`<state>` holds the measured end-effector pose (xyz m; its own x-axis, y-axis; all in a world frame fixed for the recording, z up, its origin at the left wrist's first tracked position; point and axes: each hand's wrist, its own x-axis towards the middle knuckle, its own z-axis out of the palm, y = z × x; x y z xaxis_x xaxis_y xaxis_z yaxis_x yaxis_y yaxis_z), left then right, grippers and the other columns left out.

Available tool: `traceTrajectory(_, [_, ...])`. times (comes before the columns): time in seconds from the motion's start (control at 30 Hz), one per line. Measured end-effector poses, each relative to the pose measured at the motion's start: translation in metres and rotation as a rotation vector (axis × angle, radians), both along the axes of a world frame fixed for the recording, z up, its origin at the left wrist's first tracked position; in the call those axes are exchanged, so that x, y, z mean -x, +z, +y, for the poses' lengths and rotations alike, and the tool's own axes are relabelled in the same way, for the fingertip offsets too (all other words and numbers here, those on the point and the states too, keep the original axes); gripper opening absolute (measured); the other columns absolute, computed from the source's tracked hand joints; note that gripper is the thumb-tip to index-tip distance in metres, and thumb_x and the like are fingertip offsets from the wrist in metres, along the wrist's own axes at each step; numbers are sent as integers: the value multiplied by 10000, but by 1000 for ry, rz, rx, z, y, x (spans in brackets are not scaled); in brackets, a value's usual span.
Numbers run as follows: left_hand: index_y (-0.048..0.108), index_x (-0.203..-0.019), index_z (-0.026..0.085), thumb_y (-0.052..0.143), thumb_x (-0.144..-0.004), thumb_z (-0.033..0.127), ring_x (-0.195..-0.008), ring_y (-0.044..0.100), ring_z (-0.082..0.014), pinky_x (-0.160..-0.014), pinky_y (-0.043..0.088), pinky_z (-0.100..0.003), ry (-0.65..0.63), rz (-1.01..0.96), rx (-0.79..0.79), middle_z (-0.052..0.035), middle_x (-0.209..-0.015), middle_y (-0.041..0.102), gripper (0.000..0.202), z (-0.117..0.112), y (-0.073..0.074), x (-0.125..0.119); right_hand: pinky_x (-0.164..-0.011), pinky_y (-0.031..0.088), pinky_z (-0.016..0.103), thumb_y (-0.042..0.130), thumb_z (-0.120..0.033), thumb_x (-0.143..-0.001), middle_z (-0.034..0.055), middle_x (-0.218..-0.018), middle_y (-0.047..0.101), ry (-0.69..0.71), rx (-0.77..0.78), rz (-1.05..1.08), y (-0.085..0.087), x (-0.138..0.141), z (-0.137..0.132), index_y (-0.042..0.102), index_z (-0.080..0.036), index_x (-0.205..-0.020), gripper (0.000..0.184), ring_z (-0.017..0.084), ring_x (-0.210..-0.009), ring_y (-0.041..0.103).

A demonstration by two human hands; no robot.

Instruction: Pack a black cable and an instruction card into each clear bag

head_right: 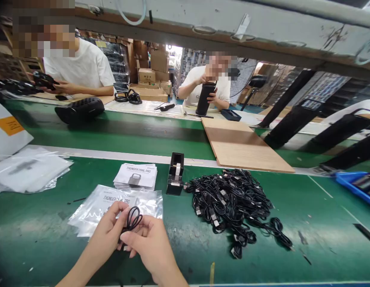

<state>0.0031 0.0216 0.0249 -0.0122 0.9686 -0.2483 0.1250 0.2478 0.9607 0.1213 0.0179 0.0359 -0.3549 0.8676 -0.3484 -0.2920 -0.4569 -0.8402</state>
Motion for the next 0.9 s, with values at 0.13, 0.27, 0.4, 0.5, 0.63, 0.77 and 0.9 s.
traceTrajectory(0.13, [406,-796,235,381,-824,525,-329,393,-71,-294,320,-166,22,49,9,102,-524,418,293,-1,5,2,-478,411,190,763,-305,-571,-9,-647,561,-131,-84,12,-4,5,-5,643,-132,-702,248,85,-527,497])
traceTrajectory(0.27, [465,-769,224,406,-843,459,-479,431,-106,-439,366,-209,-11,257,-96,69,-573,425,254,1,8,4,-651,446,230,667,-385,-708,15,-785,596,-311,-129,21,-1,-7,-6,583,-175,-811,248,129,-708,554])
traceTrajectory(0.4, [488,-753,218,415,-856,378,-634,480,-146,-594,408,-260,-54,349,-220,23,-699,478,204,1,6,5,-487,364,195,530,-402,-811,-40,-628,501,-88,-192,-106,7,-28,-2,502,-188,-783,218,87,-511,475])
traceTrajectory(0.5, [501,-771,220,409,-858,354,-859,519,-184,-746,427,-291,-55,303,-271,-26,-896,517,185,-2,3,3,-494,319,204,503,-312,-817,-45,-541,442,168,-333,-522,11,-36,2,506,-172,-642,224,96,-504,434])
traceTrajectory(0.63, [537,-740,223,433,-842,370,-1072,465,-222,-884,397,-329,-36,288,-262,-51,-1034,504,207,-8,4,2,-580,346,228,555,-244,-750,15,-682,582,204,-538,-879,19,-39,8,621,-169,-690,116,147,-653,500])
traceTrajectory(0.77, [554,-727,229,445,-827,395,-1105,448,-245,-904,387,-368,-17,257,-250,-63,-1050,484,222,-13,10,0,-521,380,197,526,-193,-740,1,-674,620,263,-499,-732,29,-42,17,629,-192,-979,261,115,-544,511])
traceTrajectory(0.9, [570,-735,240,465,-811,399,-1129,426,-246,-920,369,-385,33,233,-271,-63,-1086,470,205,-18,20,-2,-389,337,177,436,-237,-806,-34,-483,546,321,-443,-694,32,-35,25,643,-179,-800,215,87,-356,446])
